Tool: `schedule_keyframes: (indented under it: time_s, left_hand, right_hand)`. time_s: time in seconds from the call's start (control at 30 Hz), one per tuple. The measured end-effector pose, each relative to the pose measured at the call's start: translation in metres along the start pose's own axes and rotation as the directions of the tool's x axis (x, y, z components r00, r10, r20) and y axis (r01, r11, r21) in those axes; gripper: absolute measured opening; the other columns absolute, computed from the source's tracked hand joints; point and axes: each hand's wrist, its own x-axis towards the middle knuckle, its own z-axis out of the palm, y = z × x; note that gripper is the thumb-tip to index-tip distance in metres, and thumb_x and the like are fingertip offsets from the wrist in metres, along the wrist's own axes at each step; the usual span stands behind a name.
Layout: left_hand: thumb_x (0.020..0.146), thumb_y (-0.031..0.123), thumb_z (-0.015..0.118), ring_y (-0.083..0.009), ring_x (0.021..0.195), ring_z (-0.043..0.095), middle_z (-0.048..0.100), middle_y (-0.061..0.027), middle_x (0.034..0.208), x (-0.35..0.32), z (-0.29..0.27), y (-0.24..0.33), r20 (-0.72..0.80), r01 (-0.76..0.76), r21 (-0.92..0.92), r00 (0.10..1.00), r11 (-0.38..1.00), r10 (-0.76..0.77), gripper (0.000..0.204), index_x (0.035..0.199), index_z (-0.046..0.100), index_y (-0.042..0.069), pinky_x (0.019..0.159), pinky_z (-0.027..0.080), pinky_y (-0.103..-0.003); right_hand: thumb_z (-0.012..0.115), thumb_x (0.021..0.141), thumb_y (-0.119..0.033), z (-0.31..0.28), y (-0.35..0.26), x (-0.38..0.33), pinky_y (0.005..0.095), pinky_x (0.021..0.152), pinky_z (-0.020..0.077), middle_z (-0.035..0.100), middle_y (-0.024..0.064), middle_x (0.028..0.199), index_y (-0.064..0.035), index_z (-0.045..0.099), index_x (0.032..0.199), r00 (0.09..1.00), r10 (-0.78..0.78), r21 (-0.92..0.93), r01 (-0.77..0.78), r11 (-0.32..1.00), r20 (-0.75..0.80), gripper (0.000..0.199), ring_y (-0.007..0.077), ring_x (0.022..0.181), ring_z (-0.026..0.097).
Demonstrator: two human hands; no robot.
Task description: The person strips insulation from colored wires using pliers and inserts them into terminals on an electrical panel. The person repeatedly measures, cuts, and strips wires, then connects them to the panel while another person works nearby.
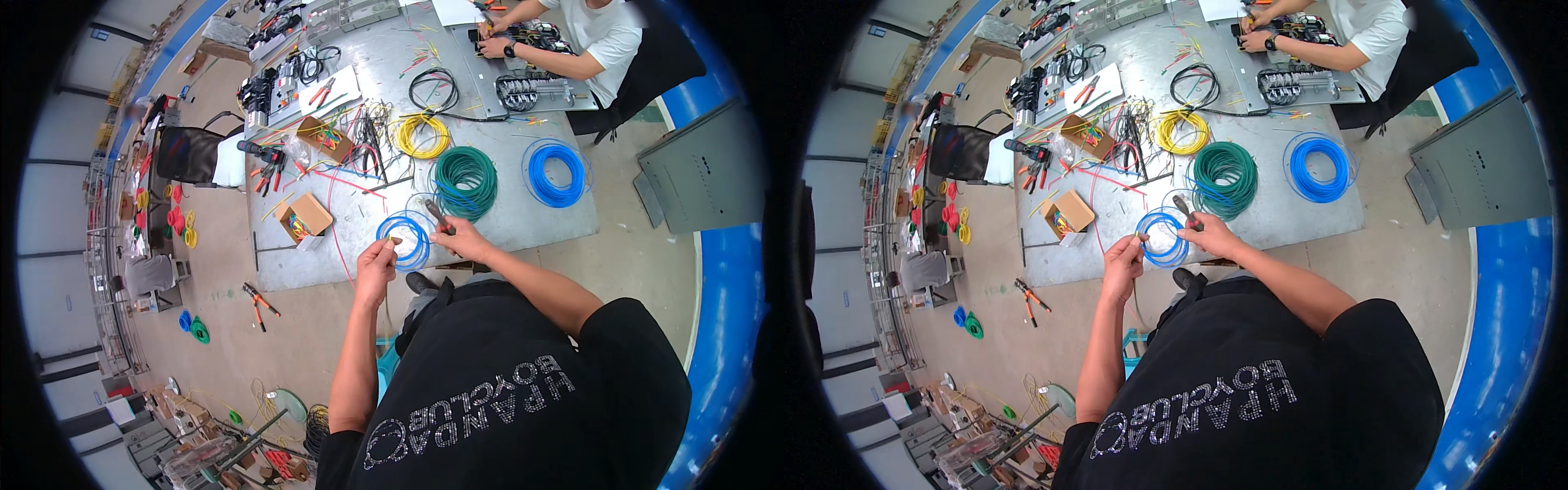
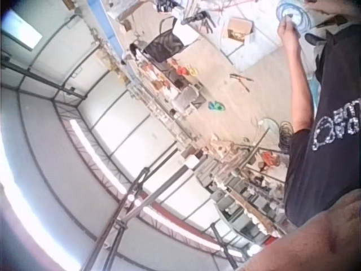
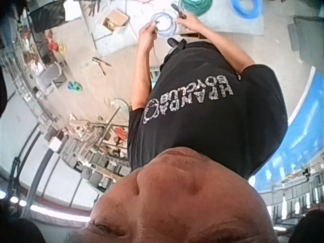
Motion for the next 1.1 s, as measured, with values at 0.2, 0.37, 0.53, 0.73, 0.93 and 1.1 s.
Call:
schedule_keyframes:
  time_s: [0.2, 0.37, 0.53, 0.73, 0.93, 1.1]
  left_hand:
    - [0.107, 0.021, 0.051, -0.004, 0.056, 0.031, 0.041, 0.0049, 0.071, 0.016, 0.022, 0.04, 0.047, -0.157, -0.436, 0.979, 0.886, 0.197, 0.027, 0.124, 0.057, 0.001, 0.048, 0.026, -0.02]
    - [0.108, 0.021, 0.05, -0.0036, 0.059, 0.036, 0.049, 0.0007, 0.08, 0.022, 0.001, 0.056, 0.019, -0.179, -0.678, 0.965, 0.713, 0.26, 0.028, 0.126, 0.055, 0.0, 0.048, 0.032, -0.018]
    - [0.108, 0.019, 0.051, -0.0036, 0.061, 0.039, 0.053, -0.0013, 0.085, 0.015, -0.027, 0.041, -0.093, -0.256, -0.743, 0.955, 0.618, 0.283, 0.028, 0.128, 0.054, -0.001, 0.05, 0.035, -0.018]
    - [0.108, 0.018, 0.051, -0.0037, 0.063, 0.041, 0.053, -0.001, 0.087, 0.009, -0.054, 0.019, -0.412, -0.462, -0.706, 0.884, 0.536, 0.22, 0.029, 0.129, 0.054, -0.001, 0.054, 0.039, -0.018]
    - [0.107, 0.018, 0.051, -0.0049, 0.063, 0.042, 0.055, -0.0014, 0.086, 0.006, -0.11, 0.009, -0.588, -0.609, -0.573, 0.772, 0.549, 0.242, 0.029, 0.129, 0.055, -0.001, 0.055, 0.041, -0.019]
    - [0.107, 0.019, 0.052, -0.0065, 0.065, 0.047, 0.056, -0.0023, 0.086, 0.003, -0.116, -0.002, -0.628, -0.622, -0.595, 0.755, 0.51, 0.188, 0.03, 0.129, 0.055, 0.0, 0.056, 0.045, -0.02]
  right_hand:
    - [0.083, 0.082, -0.025, 0.037, -0.06, -0.032, 0.0292, 0.074, 0.0485, 0.065, 0.0025, 0.082, -0.003, 0.07, 0.103, 0.899, -0.419, -0.039, 0.427, 0.903, 0.13, 0.033, 0.0102, 0.077, 0.056]
    - [0.075, 0.089, -0.025, 0.073, -0.087, -0.034, 0.0307, 0.07, 0.0503, 0.067, 0.0067, 0.078, -0.0015, 0.069, 0.097, 0.874, -0.456, -0.056, 0.47, 0.881, 0.171, 0.026, 0.0133, 0.073, 0.062]
    - [0.073, 0.09, -0.025, 0.082, -0.088, -0.027, 0.0301, 0.069, 0.051, 0.067, 0.0043, 0.075, -0.0003, 0.067, 0.093, 0.886, -0.291, 0.04, 0.297, 0.954, 0.36, 0.026, 0.0124, 0.069, 0.063]
    - [0.069, 0.094, -0.022, 0.094, -0.081, -0.025, 0.0287, 0.059, 0.0476, 0.061, 0.0039, 0.071, -0.0018, 0.061, 0.091, 0.868, -0.039, 0.142, -0.036, 0.989, 0.494, 0.022, 0.0113, 0.062, 0.057]
    - [0.069, 0.094, -0.024, 0.096, -0.066, -0.039, 0.0291, 0.061, 0.0487, 0.062, 0.0048, 0.072, 0.0016, 0.062, 0.094, 0.858, -0.085, -0.027, 0.114, 0.993, 0.507, 0.027, 0.0115, 0.065, 0.059]
    - [0.069, 0.093, -0.024, 0.093, -0.067, -0.045, 0.0304, 0.063, 0.0494, 0.064, 0.0055, 0.073, 0.0016, 0.064, 0.095, 0.87, -0.082, -0.129, 0.164, 0.978, 0.486, 0.026, 0.0113, 0.066, 0.06]
